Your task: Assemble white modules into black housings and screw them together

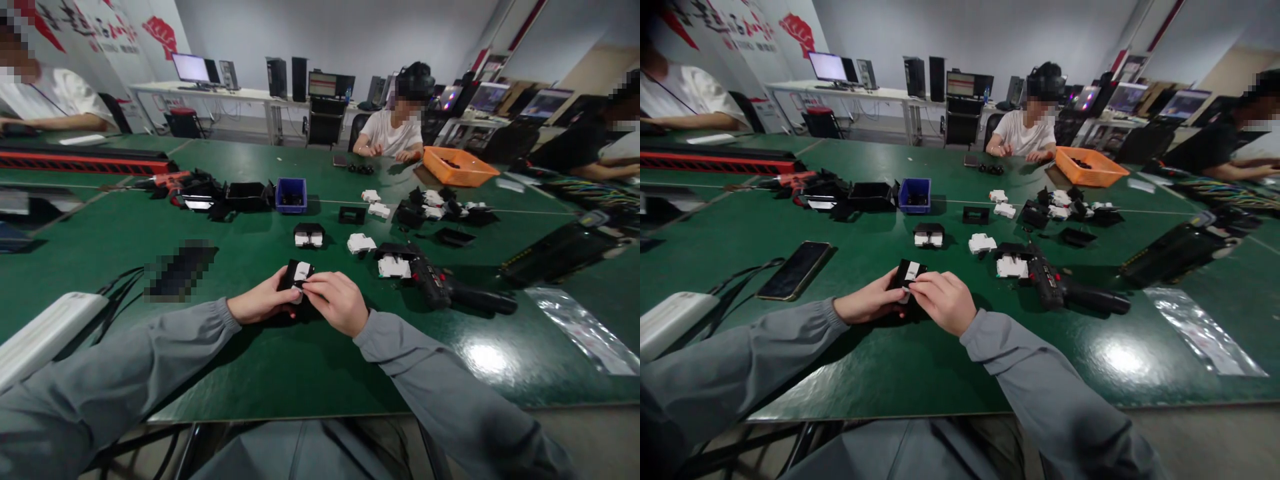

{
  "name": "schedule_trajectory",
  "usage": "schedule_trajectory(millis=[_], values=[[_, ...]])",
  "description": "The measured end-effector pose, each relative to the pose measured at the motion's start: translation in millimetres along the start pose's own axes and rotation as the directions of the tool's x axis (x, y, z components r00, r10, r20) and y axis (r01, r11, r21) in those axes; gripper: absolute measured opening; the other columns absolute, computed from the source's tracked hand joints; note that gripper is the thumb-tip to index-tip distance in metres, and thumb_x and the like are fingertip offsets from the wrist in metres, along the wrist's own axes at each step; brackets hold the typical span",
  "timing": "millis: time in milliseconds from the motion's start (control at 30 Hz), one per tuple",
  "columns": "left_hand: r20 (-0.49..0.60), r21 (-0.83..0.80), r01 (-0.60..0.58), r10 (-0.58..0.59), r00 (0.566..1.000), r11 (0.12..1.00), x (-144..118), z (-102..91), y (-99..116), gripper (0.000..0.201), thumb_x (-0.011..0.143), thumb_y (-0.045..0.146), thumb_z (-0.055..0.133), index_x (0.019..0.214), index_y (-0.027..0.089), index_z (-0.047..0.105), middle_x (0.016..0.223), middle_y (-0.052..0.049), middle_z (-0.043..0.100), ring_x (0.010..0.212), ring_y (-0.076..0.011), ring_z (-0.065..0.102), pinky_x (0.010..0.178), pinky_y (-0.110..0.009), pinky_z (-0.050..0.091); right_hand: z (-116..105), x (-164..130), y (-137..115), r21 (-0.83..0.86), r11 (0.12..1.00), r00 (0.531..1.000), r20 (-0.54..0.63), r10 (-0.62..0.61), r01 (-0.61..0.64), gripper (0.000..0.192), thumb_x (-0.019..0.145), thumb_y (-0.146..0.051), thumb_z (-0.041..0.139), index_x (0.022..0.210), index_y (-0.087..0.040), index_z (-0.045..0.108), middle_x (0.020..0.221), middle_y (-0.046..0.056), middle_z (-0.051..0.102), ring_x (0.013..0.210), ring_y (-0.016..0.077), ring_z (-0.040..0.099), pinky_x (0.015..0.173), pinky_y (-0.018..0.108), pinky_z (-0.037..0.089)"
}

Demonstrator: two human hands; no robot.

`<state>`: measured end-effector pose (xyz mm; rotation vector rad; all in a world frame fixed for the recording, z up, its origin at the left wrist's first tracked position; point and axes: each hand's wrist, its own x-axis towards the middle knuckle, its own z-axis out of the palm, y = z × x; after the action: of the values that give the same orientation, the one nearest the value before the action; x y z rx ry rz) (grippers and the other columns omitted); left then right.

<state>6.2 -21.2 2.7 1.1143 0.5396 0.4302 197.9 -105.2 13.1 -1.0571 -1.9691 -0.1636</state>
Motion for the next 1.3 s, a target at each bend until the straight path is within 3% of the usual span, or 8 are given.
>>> schedule_trajectory(millis=[333, 700, 800, 900, 967, 1067, 1167, 1300], values=[[0.045, 0.173, -0.069, 0.062, 0.997, 0.983, -4.2, -0.1, -0.8, 0.058, 0.08, 0.036, 0.075, 0.126, 0.025, 0.04, 0.103, -0.002, 0.052, 0.074, -0.0119, 0.057, 0.06, -0.027, 0.055, -7.2, -0.7, -2.0, -0.091, 0.991, 0.988, 0.131, -0.081, 0.094, 0.021, 0.096, -0.016, 0.052, 0.111, -0.017, 0.066, 0.107, 0.01, 0.07, 0.093, 0.0202, 0.064, 0.077, 0.035, 0.048], [0.252, 0.465, -0.331, 0.236, 0.939, 0.821, -27.8, 6.1, 1.7, 0.077, 0.068, 0.012, 0.067, 0.137, 0.024, 0.035, 0.115, -0.006, 0.052, 0.101, -0.0221, 0.054, 0.089, -0.035, 0.045, -17.5, -7.6, -17.1, -0.025, 0.908, 0.887, 0.225, -0.403, 0.419, 0.021, 0.094, -0.023, 0.045, 0.102, -0.017, 0.063, 0.062, -0.001, 0.059, 0.055, 0.0142, 0.049, 0.053, 0.033, 0.031], [0.229, 0.401, -0.294, 0.215, 0.949, 0.867, -25.0, 1.8, 2.5, 0.069, 0.072, 0.022, 0.067, 0.135, 0.023, 0.039, 0.111, -0.005, 0.053, 0.096, -0.0209, 0.054, 0.083, -0.032, 0.046, -22.1, -7.1, -6.7, -0.094, 0.934, 0.915, 0.255, -0.312, 0.344, 0.018, 0.09, -0.019, 0.046, 0.089, -0.018, 0.063, 0.059, -0.001, 0.058, 0.052, 0.0137, 0.049, 0.052, 0.032, 0.029], [0.161, 0.352, -0.254, 0.209, 0.965, 0.901, -20.9, -3.6, 0.5, 0.063, 0.076, 0.033, 0.067, 0.133, 0.021, 0.042, 0.111, -0.007, 0.055, 0.094, -0.0205, 0.055, 0.078, -0.029, 0.047, -33.2, -0.7, 6.5, -0.32, 0.938, 0.91, 0.414, 0.011, 0.134, 0.015, 0.085, -0.019, 0.049, 0.078, -0.018, 0.062, 0.062, 0.003, 0.062, 0.055, 0.0155, 0.054, 0.054, 0.032, 0.031], [0.119, 0.319, -0.19, 0.16, 0.98, 0.929, -18.7, -6.2, -2.0, 0.065, 0.079, 0.037, 0.066, 0.136, 0.021, 0.039, 0.106, -0.007, 0.057, 0.082, -0.0172, 0.056, 0.066, -0.025, 0.048, -46.2, 3.4, 15.1, -0.553, 0.832, 0.82, 0.45, 0.353, -0.055, 0.015, 0.086, -0.021, 0.049, 0.083, -0.016, 0.063, 0.067, 0.008, 0.066, 0.058, 0.0193, 0.06, 0.055, 0.031, 0.034], [0.096, 0.268, -0.106, 0.082, 0.992, 0.958, -17.1, -7.7, -5.2, 0.074, 0.081, 0.04, 0.065, 0.143, 0.024, 0.03, 0.096, -0.004, 0.058, 0.064, -0.0124, 0.053, 0.048, -0.02, 0.042, -73.8, 4.0, 26.9, -0.82, 0.515, 0.579, 0.3, 0.758, -0.249, 0.02, 0.09, -0.019, 0.048, 0.096, -0.011, 0.065, 0.077, 0.016, 0.071, 0.072, 0.0277, 0.069, 0.059, 0.033, 0.04], [0.106, 0.262, -0.093, 0.067, 0.992, 0.96, -17.2, -6.8, -5.6, 0.078, 0.08, 0.041, 0.067, 0.146, 0.025, 0.028, 0.092, -0.004, 0.058, 0.062, -0.0124, 0.053, 0.046, -0.019, 0.042, -100.6, -0.9, 37.3, -0.895, 0.344, 0.373, 0.227, 0.899, -0.284, 0.021, 0.09, -0.013, 0.049, 0.099, -0.01, 0.067, 0.09, 0.021, 0.073, 0.085, 0.0309, 0.071, 0.065, 0.035, 0.046], [0.137, 0.278, -0.11, 0.074, 0.988, 0.954, -18.1, -4.1, -2.6, 0.074, 0.081, 0.041, 0.068, 0.143, 0.026, 0.031, 0.096, -0.004, 0.055, 0.064, -0.0118, 0.053, 0.047, -0.02, 0.044, -110.0, -5.5, 46.7, -0.893, 0.352, 0.3, 0.267, 0.916, -0.281, 0.021, 0.088, -0.016, 0.054, 0.103, -0.013, 0.069, 0.094, 0.021, 0.074, 0.089, 0.0312, 0.071, 0.069, 0.037, 0.048]])
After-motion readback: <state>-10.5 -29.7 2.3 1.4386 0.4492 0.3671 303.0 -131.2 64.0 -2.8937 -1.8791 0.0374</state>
